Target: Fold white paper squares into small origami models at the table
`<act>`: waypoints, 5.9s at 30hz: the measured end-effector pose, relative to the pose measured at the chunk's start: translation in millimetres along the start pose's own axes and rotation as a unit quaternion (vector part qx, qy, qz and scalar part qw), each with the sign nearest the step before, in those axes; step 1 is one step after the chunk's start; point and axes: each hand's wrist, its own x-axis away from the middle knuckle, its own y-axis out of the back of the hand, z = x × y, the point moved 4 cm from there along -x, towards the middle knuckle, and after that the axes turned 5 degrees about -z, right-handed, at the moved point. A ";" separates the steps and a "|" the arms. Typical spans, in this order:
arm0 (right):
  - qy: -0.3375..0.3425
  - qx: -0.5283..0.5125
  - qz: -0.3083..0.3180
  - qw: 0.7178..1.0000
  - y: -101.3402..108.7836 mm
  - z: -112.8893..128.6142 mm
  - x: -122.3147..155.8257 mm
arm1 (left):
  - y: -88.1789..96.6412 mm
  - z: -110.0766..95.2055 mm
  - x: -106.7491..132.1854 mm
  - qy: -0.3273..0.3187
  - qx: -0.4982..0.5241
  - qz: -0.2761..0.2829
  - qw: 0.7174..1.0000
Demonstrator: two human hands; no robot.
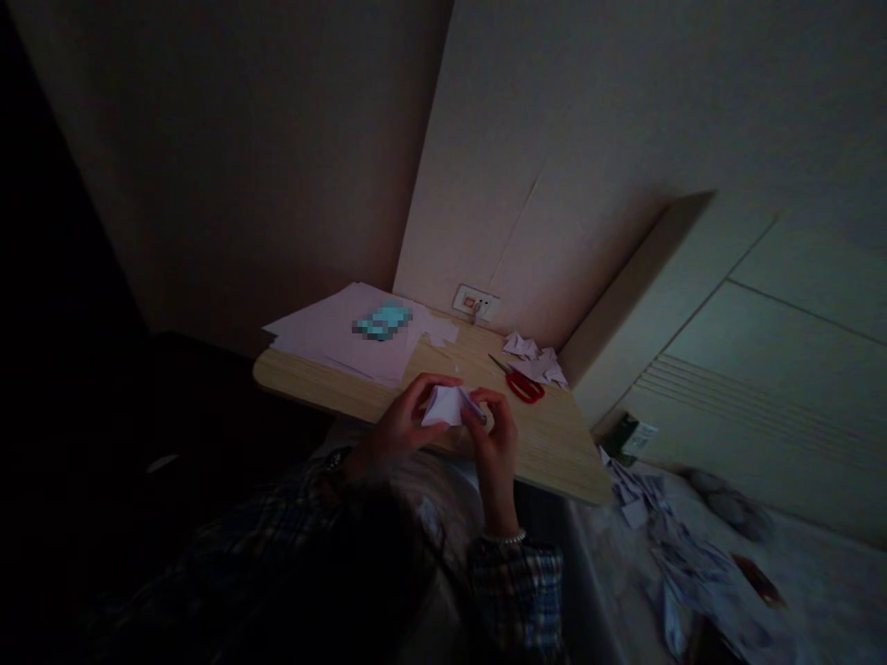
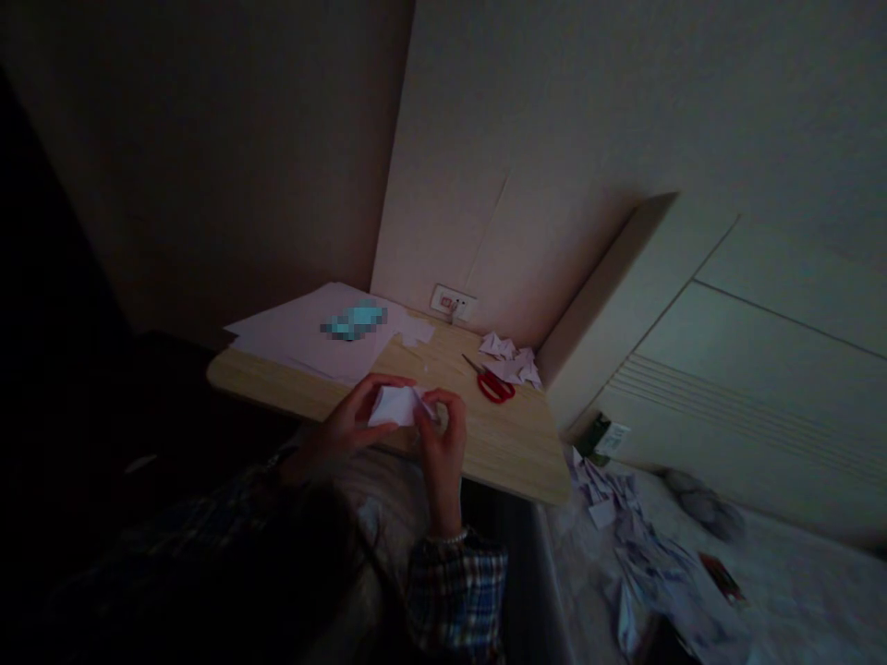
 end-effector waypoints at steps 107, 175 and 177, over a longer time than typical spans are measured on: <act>-0.095 -0.124 -0.065 0.986 -2.4 6.0 5.5 | 21.8 -3.4 -4.2 0.054 -0.039 -0.225 0.972; -0.069 0.010 -0.003 0.998 -0.5 6.8 5.0 | 15.5 -3.9 -6.3 0.063 -0.040 -0.152 0.985; -0.079 0.014 0.010 0.997 -1.9 3.6 5.1 | 15.1 -4.5 -5.9 0.074 -0.033 -0.150 0.985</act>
